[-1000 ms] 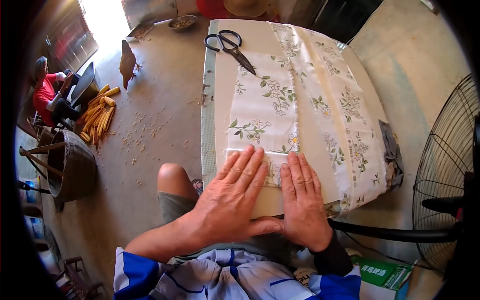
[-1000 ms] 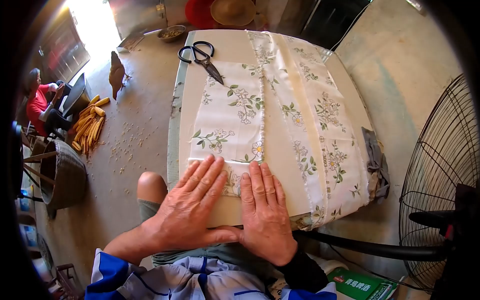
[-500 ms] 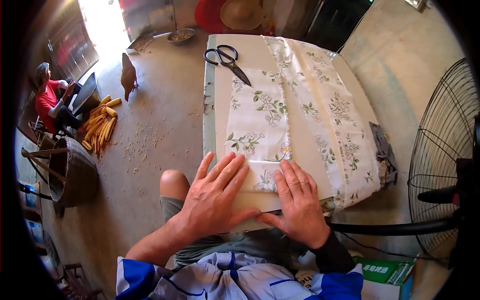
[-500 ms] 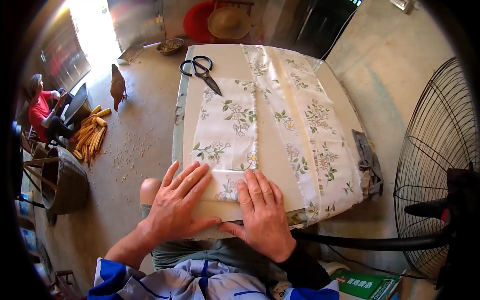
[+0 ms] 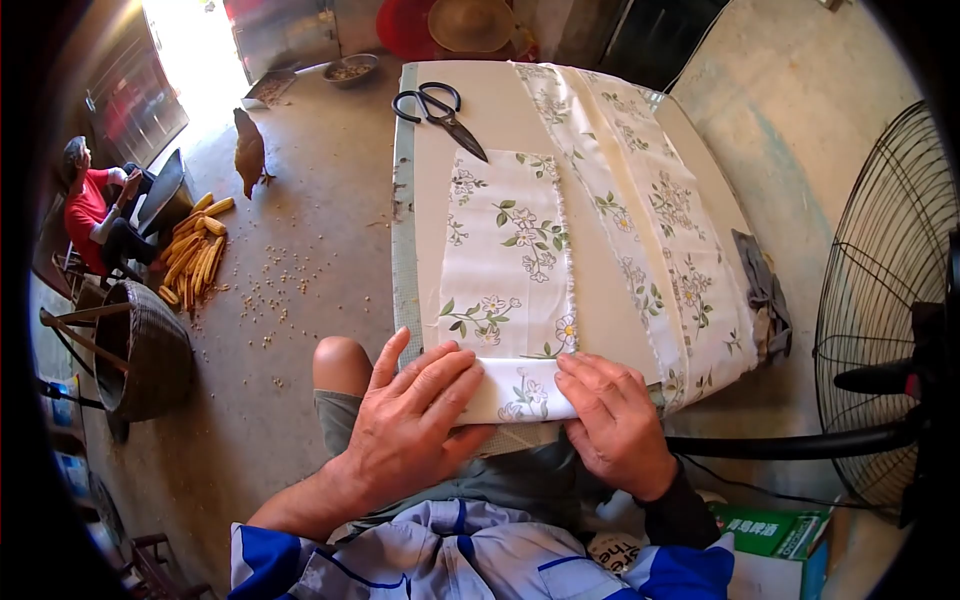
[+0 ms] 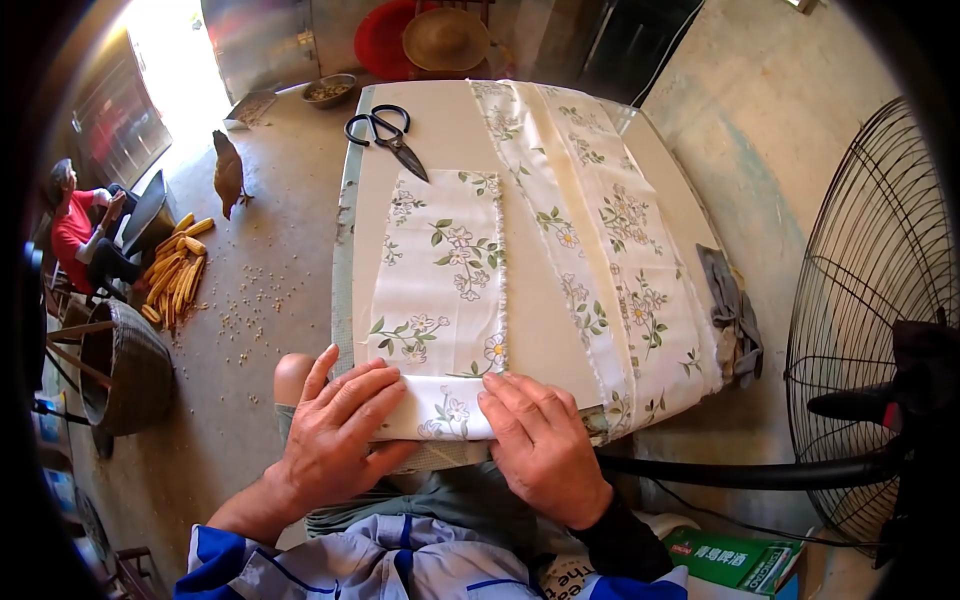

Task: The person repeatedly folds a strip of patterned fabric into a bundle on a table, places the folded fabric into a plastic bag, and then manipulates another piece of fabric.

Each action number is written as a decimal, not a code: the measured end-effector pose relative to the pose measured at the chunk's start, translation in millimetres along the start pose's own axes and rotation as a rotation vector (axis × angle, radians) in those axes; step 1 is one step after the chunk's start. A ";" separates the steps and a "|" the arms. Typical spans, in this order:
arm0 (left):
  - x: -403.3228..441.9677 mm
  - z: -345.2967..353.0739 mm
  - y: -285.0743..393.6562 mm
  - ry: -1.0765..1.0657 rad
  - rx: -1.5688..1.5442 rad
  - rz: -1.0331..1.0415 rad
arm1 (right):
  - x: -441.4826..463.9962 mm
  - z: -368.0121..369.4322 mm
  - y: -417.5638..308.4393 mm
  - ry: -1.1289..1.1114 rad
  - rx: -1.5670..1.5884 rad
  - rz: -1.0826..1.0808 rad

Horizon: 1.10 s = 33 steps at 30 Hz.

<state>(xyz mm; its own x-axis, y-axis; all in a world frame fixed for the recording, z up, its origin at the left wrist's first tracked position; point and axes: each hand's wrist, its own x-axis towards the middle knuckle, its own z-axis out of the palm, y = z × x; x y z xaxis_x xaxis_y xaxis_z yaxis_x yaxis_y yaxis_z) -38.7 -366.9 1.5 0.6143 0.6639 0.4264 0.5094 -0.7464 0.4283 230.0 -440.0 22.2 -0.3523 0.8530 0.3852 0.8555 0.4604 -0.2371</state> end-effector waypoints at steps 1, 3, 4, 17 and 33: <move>1.4 -1.3 -2.2 0.008 -0.012 0.007 | 1.2 -1.0 0.8 0.005 0.031 0.010; 4.3 -4.0 -7.6 0.024 -0.035 0.022 | 3.2 0.0 2.9 0.019 0.045 0.028; 5.7 -5.1 -10.6 0.029 -0.045 0.040 | 4.0 0.8 3.8 0.025 0.053 0.036; 22.1 3.2 -29.7 0.203 -0.031 0.002 | 17.4 22.9 8.3 0.259 0.104 0.246; 27.6 13.5 -34.7 0.252 -0.035 -0.167 | 29.8 37.4 1.4 0.284 0.124 0.477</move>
<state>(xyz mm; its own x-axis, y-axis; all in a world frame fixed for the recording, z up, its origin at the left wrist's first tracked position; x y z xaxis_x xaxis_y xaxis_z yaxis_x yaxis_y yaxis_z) -31.2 -323.3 -12.3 0.3526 0.7710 0.5303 0.5667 -0.6269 0.5347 206.5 -404.8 0.0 0.1932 0.8816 0.4306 0.8378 0.0802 -0.5401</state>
